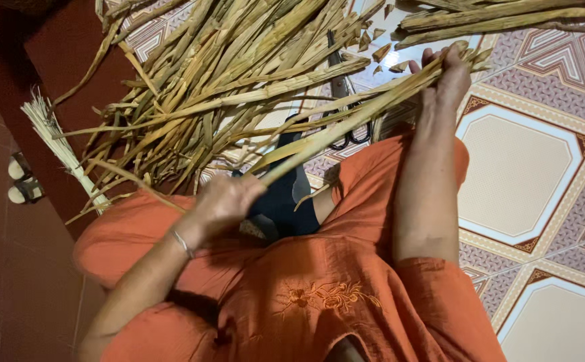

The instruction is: The person sits on the floor and uses shears to cut long dried sticks into shorter pieces. They handle the sticks one at a time, cutting them and placing the cut pieces into a growing pile.

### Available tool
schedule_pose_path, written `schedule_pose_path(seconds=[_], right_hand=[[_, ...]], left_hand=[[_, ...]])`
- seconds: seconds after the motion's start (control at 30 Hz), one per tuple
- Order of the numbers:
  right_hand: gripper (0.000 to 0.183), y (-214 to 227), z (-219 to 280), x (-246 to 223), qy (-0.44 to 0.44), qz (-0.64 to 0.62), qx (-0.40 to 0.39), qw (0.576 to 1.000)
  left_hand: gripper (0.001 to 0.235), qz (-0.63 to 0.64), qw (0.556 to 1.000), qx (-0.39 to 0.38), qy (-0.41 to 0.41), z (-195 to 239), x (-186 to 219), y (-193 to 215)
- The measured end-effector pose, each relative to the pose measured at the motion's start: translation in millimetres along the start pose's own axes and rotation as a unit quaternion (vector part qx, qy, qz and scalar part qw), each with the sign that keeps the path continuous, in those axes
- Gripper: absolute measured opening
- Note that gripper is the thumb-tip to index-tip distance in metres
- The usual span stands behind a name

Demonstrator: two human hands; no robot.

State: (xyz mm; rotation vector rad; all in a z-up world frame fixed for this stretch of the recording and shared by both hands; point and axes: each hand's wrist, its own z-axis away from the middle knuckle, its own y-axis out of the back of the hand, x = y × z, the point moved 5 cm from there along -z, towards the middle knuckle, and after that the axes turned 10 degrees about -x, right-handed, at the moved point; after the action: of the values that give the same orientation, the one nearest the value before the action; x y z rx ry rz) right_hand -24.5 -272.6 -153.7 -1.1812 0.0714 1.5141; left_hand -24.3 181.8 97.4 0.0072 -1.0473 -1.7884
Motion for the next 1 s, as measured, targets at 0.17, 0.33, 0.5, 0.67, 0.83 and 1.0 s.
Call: schedule_pose_path(seconds=[0.17,0.33,0.5,0.67,0.83,1.0], right_hand=[[0.037,-33.1,41.5,-11.5,-0.024,0.016,-0.063,0.998],[0.045,-57.3,61.0,-3.9,-0.013,0.030,-0.077,0.997],[0.035,-63.7,63.3,-6.0,0.007,0.026,-0.169,0.985],[0.028,-66.5,59.6,0.8,-0.014,0.081,-0.093,0.992],[0.034,-94.2,76.5,5.5,-0.025,0.079,-0.134,0.988],[0.040,-111.4,97.5,-6.8,-0.026,0.039,-0.212,0.976]], left_hand=[[0.049,-0.147,0.986,0.020,0.073,-54.0,-48.7,38.3],[0.025,-0.062,0.981,0.184,-0.020,-175.8,-37.1,40.9],[0.027,-0.244,0.917,0.307,-0.076,-250.5,-11.1,24.3],[0.018,-0.080,0.948,0.291,-0.101,-262.4,-8.0,23.9],[0.021,0.219,0.957,0.180,-0.068,-263.6,-2.2,15.8],[0.029,0.285,0.954,0.065,-0.072,-246.7,26.9,0.8]])
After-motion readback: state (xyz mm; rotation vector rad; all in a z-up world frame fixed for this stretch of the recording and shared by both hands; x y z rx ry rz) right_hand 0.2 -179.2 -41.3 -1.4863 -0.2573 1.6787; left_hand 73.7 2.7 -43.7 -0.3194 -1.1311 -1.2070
